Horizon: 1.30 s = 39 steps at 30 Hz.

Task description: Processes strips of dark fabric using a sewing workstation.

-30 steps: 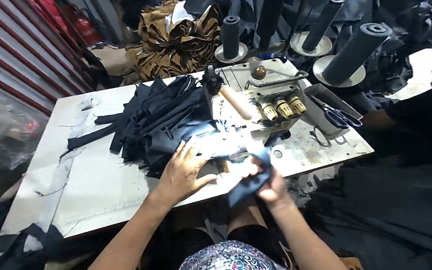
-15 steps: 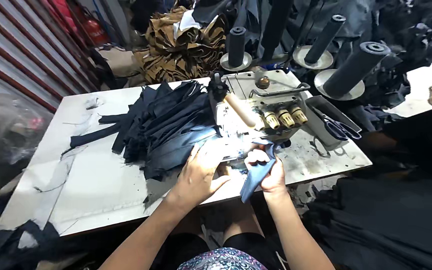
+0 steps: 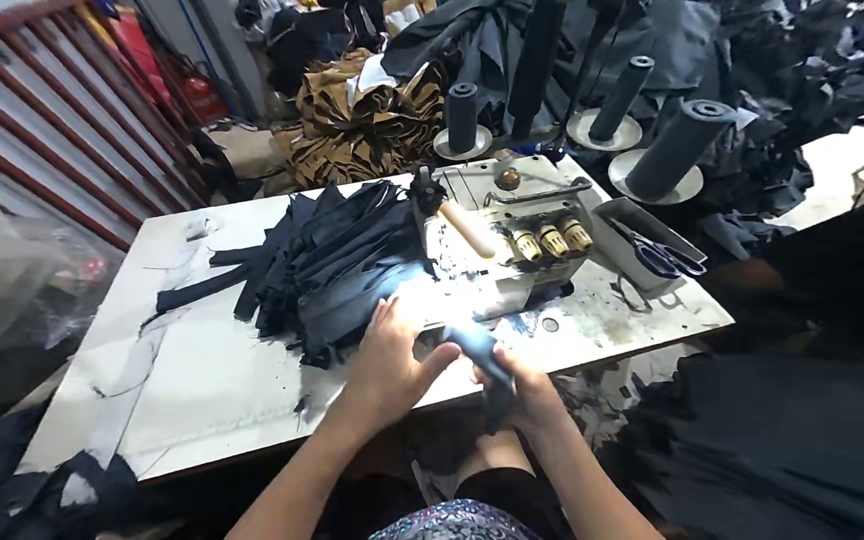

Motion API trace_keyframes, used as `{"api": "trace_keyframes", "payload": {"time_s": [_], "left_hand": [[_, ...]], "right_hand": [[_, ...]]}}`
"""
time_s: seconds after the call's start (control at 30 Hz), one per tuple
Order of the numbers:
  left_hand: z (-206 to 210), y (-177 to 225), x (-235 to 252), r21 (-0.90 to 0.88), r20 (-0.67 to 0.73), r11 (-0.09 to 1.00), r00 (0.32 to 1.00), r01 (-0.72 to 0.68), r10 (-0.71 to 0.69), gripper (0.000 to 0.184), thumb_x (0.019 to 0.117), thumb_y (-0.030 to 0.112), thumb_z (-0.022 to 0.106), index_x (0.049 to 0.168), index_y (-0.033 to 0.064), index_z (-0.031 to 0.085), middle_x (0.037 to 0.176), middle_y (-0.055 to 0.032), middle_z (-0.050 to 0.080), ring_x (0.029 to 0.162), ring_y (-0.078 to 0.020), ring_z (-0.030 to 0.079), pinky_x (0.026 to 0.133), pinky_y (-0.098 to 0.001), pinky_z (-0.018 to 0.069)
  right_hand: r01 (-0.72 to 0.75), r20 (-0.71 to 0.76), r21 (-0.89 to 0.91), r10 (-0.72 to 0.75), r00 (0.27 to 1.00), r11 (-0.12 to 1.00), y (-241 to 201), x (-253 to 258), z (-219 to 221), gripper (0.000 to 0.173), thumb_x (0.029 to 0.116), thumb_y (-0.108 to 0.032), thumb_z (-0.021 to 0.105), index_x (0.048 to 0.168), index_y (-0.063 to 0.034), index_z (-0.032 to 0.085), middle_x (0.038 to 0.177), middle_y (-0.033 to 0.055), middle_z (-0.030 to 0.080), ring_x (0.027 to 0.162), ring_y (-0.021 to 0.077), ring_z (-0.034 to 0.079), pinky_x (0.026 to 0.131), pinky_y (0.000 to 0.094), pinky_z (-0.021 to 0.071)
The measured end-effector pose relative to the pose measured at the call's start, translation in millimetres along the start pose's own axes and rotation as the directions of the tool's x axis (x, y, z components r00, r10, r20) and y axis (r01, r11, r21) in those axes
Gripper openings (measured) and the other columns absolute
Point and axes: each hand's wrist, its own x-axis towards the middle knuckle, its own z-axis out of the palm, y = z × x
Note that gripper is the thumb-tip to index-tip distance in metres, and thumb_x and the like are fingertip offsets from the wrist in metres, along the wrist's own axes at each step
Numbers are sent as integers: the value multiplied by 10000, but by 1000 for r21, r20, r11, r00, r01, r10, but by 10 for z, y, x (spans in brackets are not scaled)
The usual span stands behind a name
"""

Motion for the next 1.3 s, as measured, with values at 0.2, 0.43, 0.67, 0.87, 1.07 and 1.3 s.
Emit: {"api": "trace_keyframes", "payload": {"time_s": [0.2,0.43,0.67,0.87,1.07,1.3], "left_hand": [[-325,283,-208,-140,-200,981,974,-138,108,269,929,310,708,758,103,692,1098,-13,719,1162,-91,644,973,-280,549],[-937,-390,159,504,-337,854,940,128,58,256,1014,151,588,1123,-61,682,1333,-310,575,1263,-539,511,1068,-726,340],[237,-272,-115,324,2,919,971,-226,238,318,1006,237,584,1171,2,721,1160,-162,725,1171,-335,675,1083,-509,487],[1,-460,-194,368,-7,919,988,-141,154,478,998,464,540,1340,162,682,1370,-168,637,1330,-377,567,1025,-555,502],[131,-61,-79,362,11,925,993,-114,118,382,943,258,656,1133,-72,689,1194,-238,677,1161,-385,665,993,-484,545],[328,-118,-97,406,-16,897,980,-176,199,469,949,451,622,1232,89,720,1270,-116,704,1242,-411,609,1089,-597,425]], "right_hand": [[41,566,-46,-8,825,998,-157,-83,43,142,998,-337,639,1010,-235,737,873,-132,725,755,-49,657,666,159,550],[-12,275,272,-66,959,962,-99,333,-362,224,915,-413,721,844,-203,755,601,-107,616,560,-1,591,623,193,533],[-126,255,531,-16,967,838,61,379,-538,172,940,-282,692,903,-118,727,648,-55,616,556,29,593,576,174,519],[-97,149,557,16,989,825,-38,399,-543,271,973,-313,644,809,-107,705,537,-84,522,474,14,537,524,162,486],[-97,164,687,-24,986,720,97,453,-476,322,1041,-332,518,923,-87,693,562,-58,537,502,48,571,544,188,508],[-41,97,694,-36,995,719,18,443,-498,304,1059,-286,466,1028,-81,689,566,-57,536,498,50,565,551,199,514]]}}
